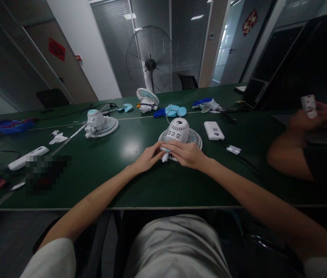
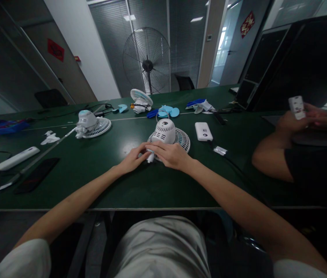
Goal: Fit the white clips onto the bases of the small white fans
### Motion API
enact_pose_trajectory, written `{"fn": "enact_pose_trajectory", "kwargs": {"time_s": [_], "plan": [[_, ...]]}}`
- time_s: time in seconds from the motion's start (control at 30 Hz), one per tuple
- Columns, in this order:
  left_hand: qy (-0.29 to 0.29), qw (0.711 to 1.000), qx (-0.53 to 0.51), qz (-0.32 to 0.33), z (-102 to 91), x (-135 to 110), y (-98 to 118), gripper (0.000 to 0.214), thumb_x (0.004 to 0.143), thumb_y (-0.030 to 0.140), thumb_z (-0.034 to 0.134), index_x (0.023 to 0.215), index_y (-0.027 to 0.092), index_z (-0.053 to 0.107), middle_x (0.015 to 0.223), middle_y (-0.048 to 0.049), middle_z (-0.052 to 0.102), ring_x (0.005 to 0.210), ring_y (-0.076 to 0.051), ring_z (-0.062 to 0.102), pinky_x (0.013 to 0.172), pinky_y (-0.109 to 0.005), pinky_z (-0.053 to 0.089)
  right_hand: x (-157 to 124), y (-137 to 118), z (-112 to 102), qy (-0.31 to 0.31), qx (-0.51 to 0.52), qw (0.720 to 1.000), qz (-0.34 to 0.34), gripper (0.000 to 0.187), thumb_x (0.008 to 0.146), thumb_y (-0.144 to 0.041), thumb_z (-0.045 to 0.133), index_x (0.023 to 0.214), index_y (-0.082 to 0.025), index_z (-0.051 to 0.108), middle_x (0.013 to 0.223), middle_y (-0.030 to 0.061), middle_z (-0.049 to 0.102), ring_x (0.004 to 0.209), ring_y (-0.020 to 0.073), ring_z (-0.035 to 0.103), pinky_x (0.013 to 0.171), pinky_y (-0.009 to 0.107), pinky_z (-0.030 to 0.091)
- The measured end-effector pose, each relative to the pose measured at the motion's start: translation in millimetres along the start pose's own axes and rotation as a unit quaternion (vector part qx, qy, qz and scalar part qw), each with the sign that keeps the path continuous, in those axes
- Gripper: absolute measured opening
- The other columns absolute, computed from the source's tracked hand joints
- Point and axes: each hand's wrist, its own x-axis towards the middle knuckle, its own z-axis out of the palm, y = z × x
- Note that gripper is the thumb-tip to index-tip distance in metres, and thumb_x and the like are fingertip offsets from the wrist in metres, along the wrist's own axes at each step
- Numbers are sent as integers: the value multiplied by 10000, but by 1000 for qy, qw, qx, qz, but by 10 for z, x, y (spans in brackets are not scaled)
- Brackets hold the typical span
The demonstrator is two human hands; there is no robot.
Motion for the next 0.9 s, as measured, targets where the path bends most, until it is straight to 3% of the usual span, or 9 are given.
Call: {"fn": "enact_pose_trajectory", "kwargs": {"time_s": [0.13,0.3,0.43,0.63,0.9], "plan": [[-3,1000,-2,4,-2,2,0,383,1075,407,479,1397,200,498,917,-19,637,799,-173,603,755,-285,466,49,-52,63,36,22,997,61,448,1059,-287,510,1497,-199,464,1349,117,673,1037,231,722,750,330,603],[-7,1000,-6,9,4,4,-6,345,1077,400,474,1355,200,511,943,-20,637,801,-167,598,764,-288,462,107,-157,131,56,87,987,123,429,1054,-224,479,1482,-210,478,1308,92,701,883,178,744,742,303,608],[-8,1000,-5,10,-1,3,-4,361,1076,395,477,1379,200,499,969,-27,649,822,-173,611,774,-294,468,86,-149,60,44,67,992,96,474,1037,-223,502,1507,-194,449,1327,119,680,962,213,729,736,321,611],[-9,1000,-10,2,-15,2,6,379,1071,396,490,1391,193,507,987,-36,660,830,-178,615,763,-294,475,3,5,-9,-16,30,999,-9,560,1009,-177,531,1550,-238,399,1456,95,590,1158,265,672,783,359,617],[-7,1000,-5,4,1,1,1,385,1072,405,481,1397,200,505,915,-20,637,795,-175,596,753,-290,464,77,-70,106,56,69,994,69,440,1065,-238,481,1503,-215,448,1392,99,650,1110,227,710,875,372,620]]}}
